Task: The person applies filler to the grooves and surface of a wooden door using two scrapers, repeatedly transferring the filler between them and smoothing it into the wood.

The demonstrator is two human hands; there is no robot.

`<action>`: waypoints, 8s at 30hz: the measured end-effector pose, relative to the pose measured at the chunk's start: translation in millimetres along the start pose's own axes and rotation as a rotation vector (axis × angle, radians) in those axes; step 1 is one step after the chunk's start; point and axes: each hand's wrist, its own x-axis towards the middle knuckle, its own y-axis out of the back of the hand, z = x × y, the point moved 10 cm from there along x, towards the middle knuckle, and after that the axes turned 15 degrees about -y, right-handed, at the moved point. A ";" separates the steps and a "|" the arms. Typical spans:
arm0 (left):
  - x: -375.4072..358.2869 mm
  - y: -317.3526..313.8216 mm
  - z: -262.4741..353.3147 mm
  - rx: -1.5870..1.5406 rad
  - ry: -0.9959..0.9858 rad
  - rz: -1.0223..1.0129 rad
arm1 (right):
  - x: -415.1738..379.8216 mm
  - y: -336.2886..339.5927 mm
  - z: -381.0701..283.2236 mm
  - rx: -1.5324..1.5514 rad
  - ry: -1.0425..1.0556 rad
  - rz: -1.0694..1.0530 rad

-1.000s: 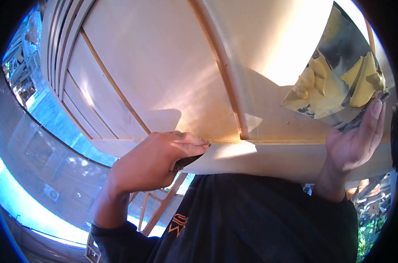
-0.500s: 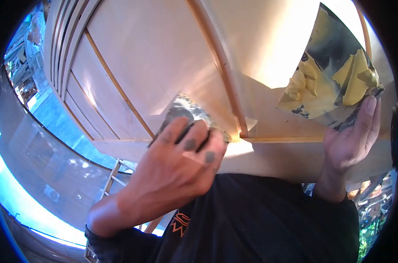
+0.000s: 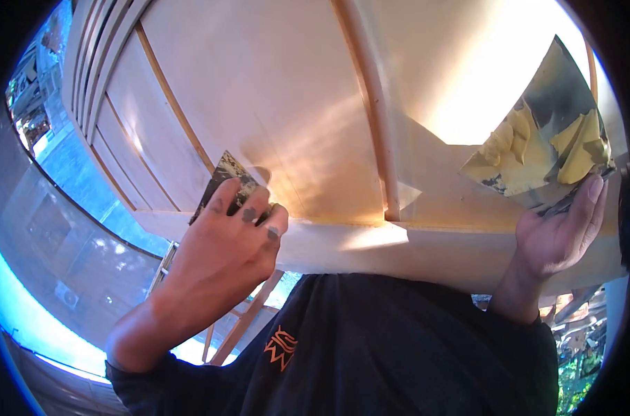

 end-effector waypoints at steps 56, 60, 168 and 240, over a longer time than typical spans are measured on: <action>-184.8 -221.9 64.7 -1.376 0.692 2.732 | -13.9 -49.9 5.2 1.627 -1.049 -0.554; -124.2 -198.8 62.3 -1.605 0.367 2.845 | -36.2 -55.9 -64.3 1.880 -0.801 -1.042; -104.9 42.3 151.2 0.005 0.713 1.145 | -28.1 36.9 -135.2 1.446 -0.284 -0.793; -114.9 43.6 160.3 0.165 0.627 1.215 | -77.1 16.2 -177.3 1.238 -0.162 -1.458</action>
